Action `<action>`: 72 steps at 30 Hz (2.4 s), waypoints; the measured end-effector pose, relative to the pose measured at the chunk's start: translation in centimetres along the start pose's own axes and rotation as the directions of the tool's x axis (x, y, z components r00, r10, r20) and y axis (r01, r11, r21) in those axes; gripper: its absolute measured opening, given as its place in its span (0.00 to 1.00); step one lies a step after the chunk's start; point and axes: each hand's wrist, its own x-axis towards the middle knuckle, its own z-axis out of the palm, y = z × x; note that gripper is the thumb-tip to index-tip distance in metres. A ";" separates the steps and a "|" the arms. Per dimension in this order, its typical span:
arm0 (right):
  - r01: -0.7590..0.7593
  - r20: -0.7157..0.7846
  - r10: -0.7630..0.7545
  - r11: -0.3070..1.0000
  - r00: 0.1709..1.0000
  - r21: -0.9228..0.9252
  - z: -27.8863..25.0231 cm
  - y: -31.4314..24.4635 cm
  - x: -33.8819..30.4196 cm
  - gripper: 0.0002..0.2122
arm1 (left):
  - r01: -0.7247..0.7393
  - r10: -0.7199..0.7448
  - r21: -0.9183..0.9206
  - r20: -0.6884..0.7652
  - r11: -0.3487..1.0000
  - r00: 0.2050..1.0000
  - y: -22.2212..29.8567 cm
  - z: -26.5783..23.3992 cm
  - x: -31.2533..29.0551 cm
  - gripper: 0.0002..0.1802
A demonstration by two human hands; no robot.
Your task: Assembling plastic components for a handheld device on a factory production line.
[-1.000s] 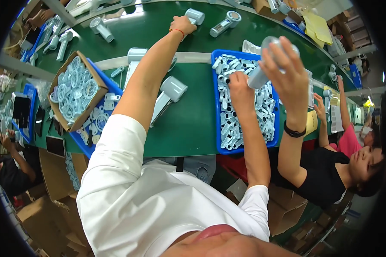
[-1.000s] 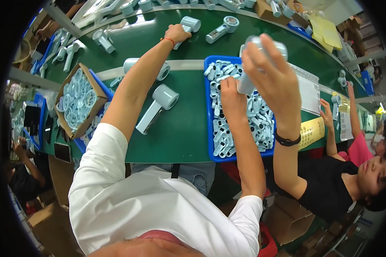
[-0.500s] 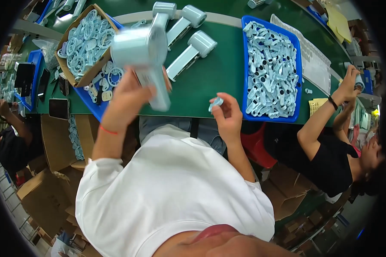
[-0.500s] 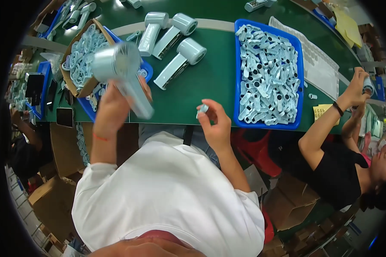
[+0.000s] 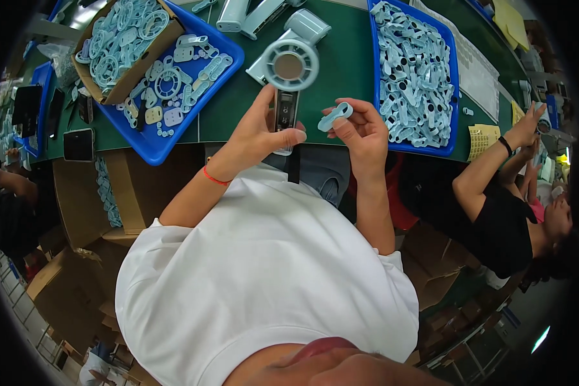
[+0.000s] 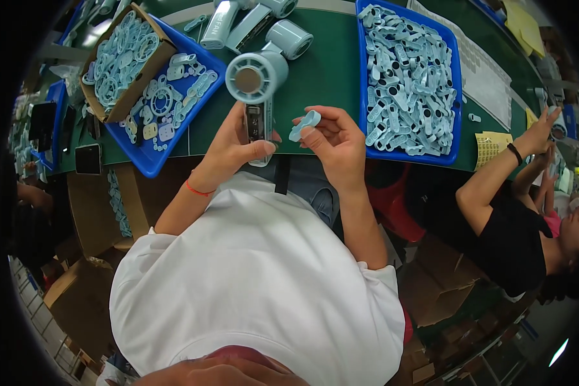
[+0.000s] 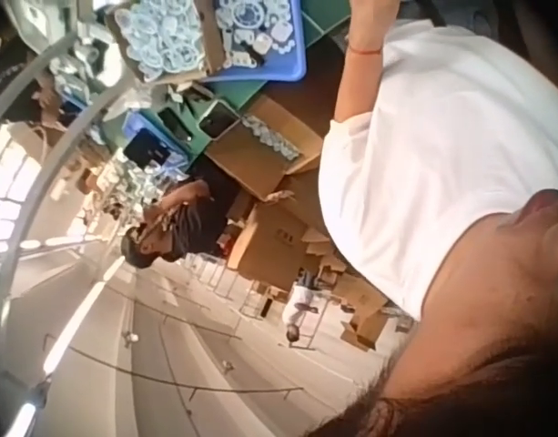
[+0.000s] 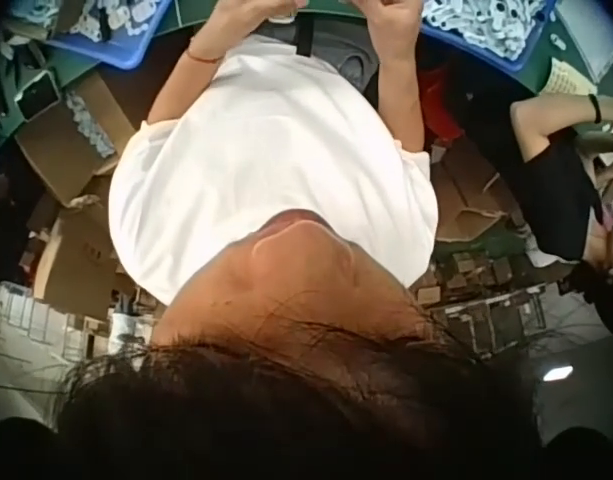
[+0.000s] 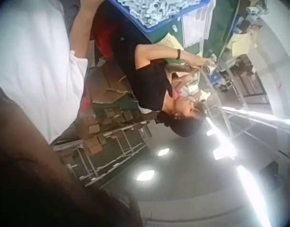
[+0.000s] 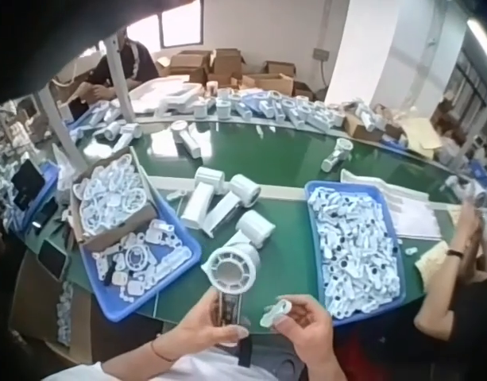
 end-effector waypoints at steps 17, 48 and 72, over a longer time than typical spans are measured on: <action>-0.131 -0.147 0.090 0.947 0.985 -0.292 1.9 1.3 -0.8 0.11 | -0.185 0.305 0.666 -0.066 0.723 0.950 -3.5 1.0 0.6 0.49; -0.004 0.170 0.009 1.000 0.985 -0.029 1.5 4.0 0.2 0.29 | -0.178 0.200 0.287 -0.049 0.941 0.979 -3.2 1.7 1.3 0.41; 0.538 0.459 -0.319 0.233 0.829 -0.810 0.9 3.8 1.8 0.26 | -0.291 0.549 0.945 0.325 -0.151 0.770 -0.7 0.7 -0.3 0.30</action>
